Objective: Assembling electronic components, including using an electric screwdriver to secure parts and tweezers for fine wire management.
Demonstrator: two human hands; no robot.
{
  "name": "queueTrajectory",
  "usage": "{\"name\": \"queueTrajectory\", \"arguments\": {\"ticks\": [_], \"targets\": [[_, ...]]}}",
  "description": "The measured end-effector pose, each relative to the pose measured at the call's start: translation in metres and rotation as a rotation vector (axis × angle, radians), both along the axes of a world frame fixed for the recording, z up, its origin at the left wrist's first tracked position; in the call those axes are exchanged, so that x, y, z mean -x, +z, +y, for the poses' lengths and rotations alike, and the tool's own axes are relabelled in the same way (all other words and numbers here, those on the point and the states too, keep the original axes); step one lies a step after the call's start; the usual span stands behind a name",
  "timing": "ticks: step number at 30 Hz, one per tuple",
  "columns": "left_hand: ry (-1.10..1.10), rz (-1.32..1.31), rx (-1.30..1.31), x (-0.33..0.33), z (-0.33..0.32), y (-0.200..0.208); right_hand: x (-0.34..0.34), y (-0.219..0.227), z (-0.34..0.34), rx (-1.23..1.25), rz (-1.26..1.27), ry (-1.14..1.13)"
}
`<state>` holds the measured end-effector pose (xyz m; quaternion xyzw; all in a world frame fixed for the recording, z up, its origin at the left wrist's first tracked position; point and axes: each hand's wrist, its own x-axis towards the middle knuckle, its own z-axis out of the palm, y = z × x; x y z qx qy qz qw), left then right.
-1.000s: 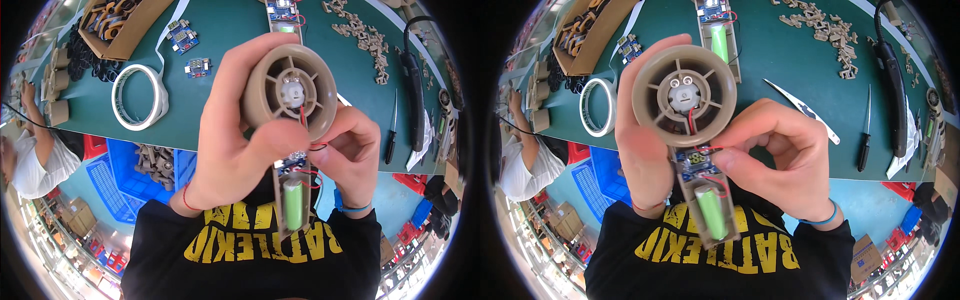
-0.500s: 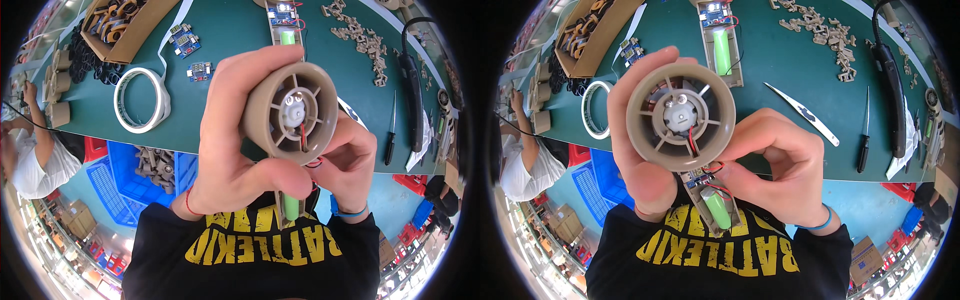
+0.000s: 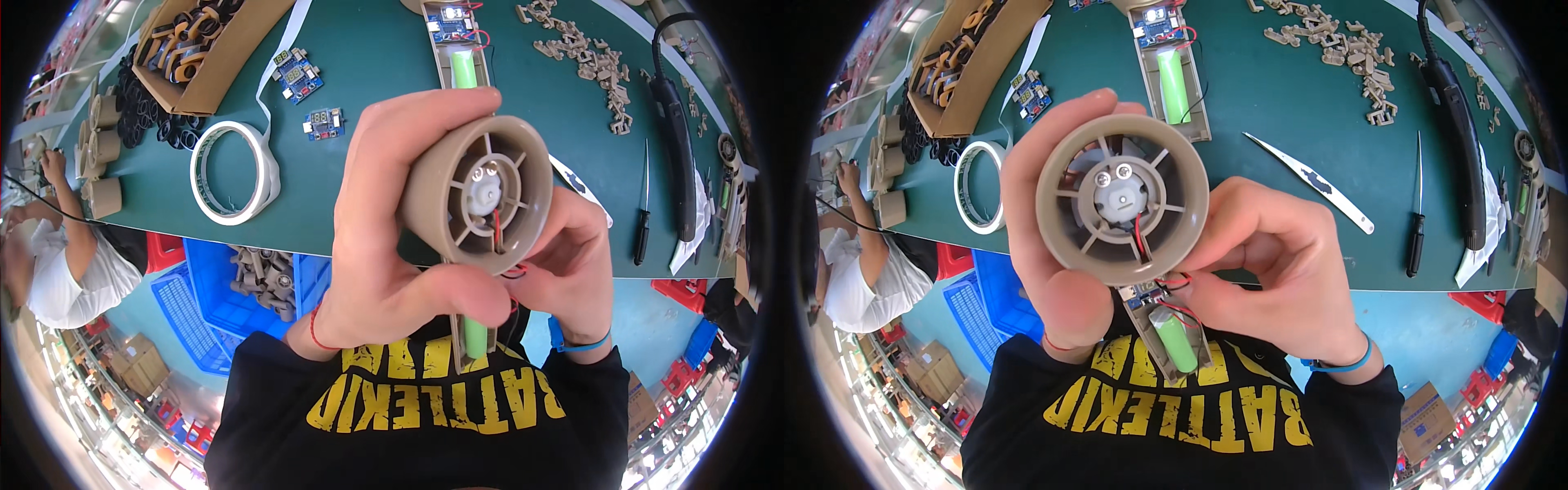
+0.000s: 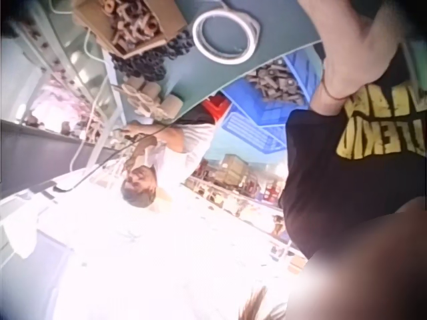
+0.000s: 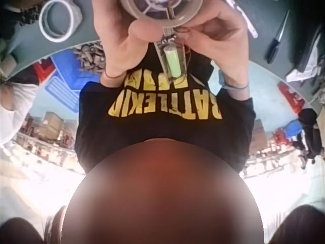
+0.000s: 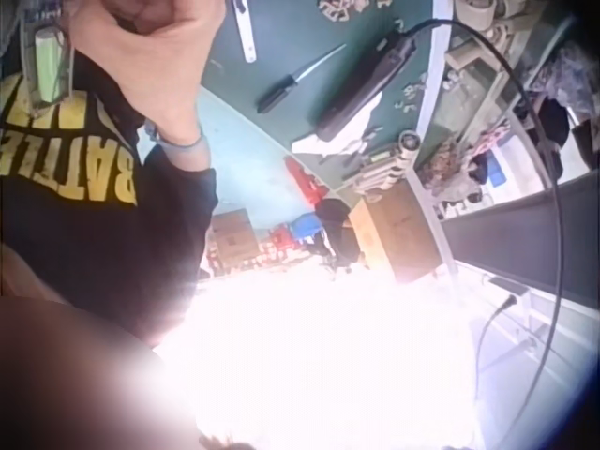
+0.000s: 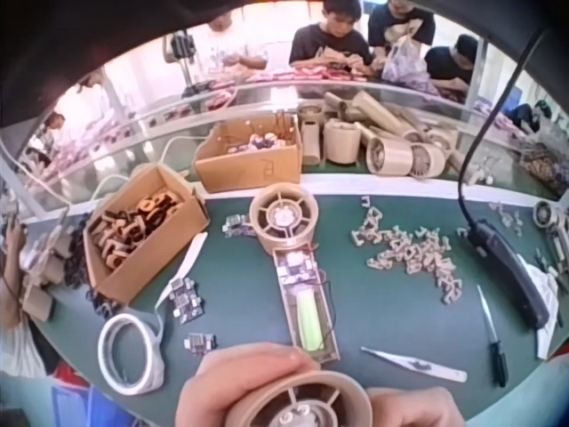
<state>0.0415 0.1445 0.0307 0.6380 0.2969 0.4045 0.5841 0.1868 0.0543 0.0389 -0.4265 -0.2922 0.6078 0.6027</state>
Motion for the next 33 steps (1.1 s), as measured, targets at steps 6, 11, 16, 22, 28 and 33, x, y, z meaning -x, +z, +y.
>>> {"name": "queueTrajectory", "arguments": {"ticks": [6, 11, 16, 22, 28, 33], "targets": [[-0.133, 0.016, -0.078, 0.006, 0.007, 0.005, -0.003, -0.001, 0.001, -0.181, -0.138, -0.008], [-0.115, 0.022, -0.024, 0.003, 0.004, 0.006, -0.006, 0.004, 0.001, -0.052, -0.110, 0.037], [-0.117, 0.041, -0.045, 0.002, 0.004, 0.003, -0.006, 0.011, 0.002, 0.024, -0.141, 0.053], [-0.033, -0.007, -0.061, 0.001, 0.004, -0.003, 0.003, 0.011, -0.003, -0.001, -0.207, -0.024], [-0.037, -0.009, 0.012, 0.006, 0.003, 0.000, 0.005, 0.007, -0.002, -0.164, -0.398, -0.045], [-0.073, -0.017, 0.051, 0.008, 0.005, 0.002, 0.002, 0.007, -0.002, -0.449, -1.017, -0.133]]}}
